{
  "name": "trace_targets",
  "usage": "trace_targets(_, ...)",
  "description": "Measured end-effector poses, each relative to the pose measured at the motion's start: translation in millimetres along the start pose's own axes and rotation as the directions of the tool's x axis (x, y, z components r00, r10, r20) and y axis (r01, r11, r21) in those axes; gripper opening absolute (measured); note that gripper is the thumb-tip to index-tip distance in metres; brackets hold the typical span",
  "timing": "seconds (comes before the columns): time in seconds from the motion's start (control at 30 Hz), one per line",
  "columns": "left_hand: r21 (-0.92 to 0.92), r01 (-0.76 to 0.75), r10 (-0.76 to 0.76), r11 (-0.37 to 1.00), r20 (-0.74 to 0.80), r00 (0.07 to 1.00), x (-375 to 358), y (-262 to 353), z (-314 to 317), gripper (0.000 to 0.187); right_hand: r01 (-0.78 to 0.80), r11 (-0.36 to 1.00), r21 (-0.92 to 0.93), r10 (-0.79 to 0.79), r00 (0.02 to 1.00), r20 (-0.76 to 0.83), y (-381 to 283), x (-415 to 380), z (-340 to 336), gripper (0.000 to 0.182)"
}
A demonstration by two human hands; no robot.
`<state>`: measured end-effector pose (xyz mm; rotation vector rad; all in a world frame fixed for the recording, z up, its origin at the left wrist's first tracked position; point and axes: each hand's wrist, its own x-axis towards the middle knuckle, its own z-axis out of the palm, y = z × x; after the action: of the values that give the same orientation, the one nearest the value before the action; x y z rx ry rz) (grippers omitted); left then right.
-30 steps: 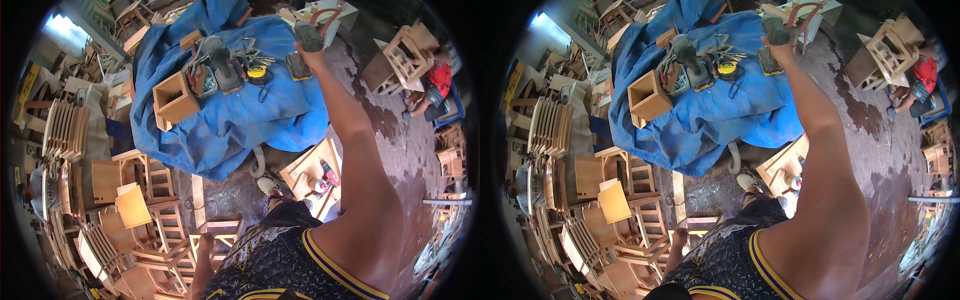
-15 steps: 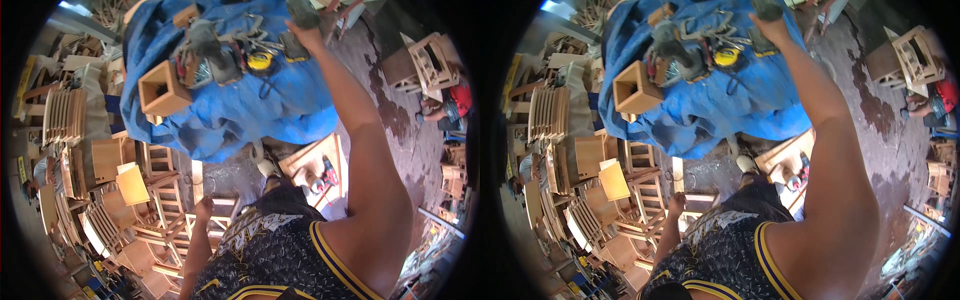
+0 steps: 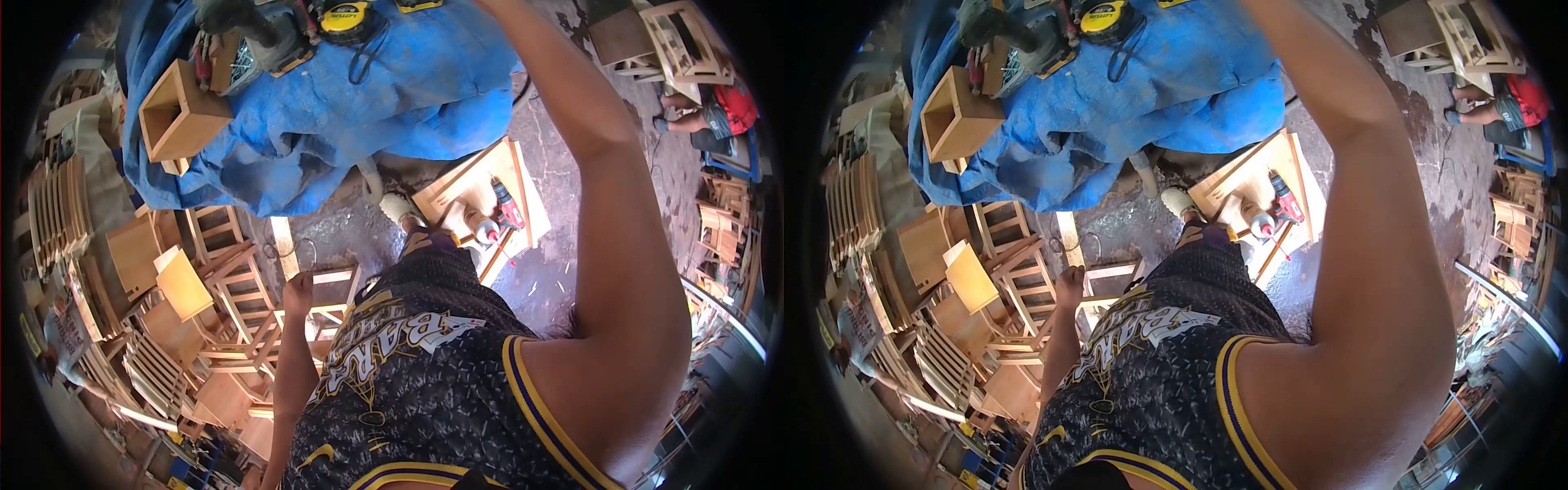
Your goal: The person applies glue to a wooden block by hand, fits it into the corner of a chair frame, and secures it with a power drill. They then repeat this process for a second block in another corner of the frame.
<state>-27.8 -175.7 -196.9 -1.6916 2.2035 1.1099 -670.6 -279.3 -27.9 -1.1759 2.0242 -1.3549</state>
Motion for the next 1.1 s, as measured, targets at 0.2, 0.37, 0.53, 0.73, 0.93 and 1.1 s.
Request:
trace_targets(0.2,0.04,0.109,-0.11,0.993,0.024,0.994,-25.5,-46.0,6.9,0.036,0.133,0.991,-0.006,-0.132,0.977,-0.167,123.9,-153.3,-5.2,0.038)
trace_targets(0.37,-0.315,0.265,-0.21,0.911,0.2,0.957,-38.3,-110.6,28.5,0.02,0.075,0.973,-0.217,-0.138,0.946,-0.292,135.5,-232.5,-3.3,0.03)
trace_targets(0.53,-0.166,0.162,-0.129,0.973,0.192,0.973,-36.1,-138.7,33.3,0.02,-0.355,0.87,-0.341,0.306,0.933,-0.19,250.4,-329.6,-4.6,0.029)
trace_targets(0.73,-0.128,0.081,-0.068,0.988,0.102,0.992,-10.0,-54.3,4.3,0.019,-0.905,0.076,-0.418,0.991,0.021,0.135,385.5,-459.4,-6.5,0.02)
trace_targets(0.93,-0.113,0.148,-0.121,0.983,0.214,0.969,13.7,10.8,3.5,0.022,-0.913,-0.156,-0.378,0.985,-0.172,0.009,374.7,-491.7,43.7,0.03)
trace_targets(1.1,-0.054,0.173,-0.15,0.983,0.291,0.945,11.9,18.0,26.0,0.024,-0.951,-0.198,0.236,0.979,-0.182,0.089,375.6,-527.5,55.5,0.034)
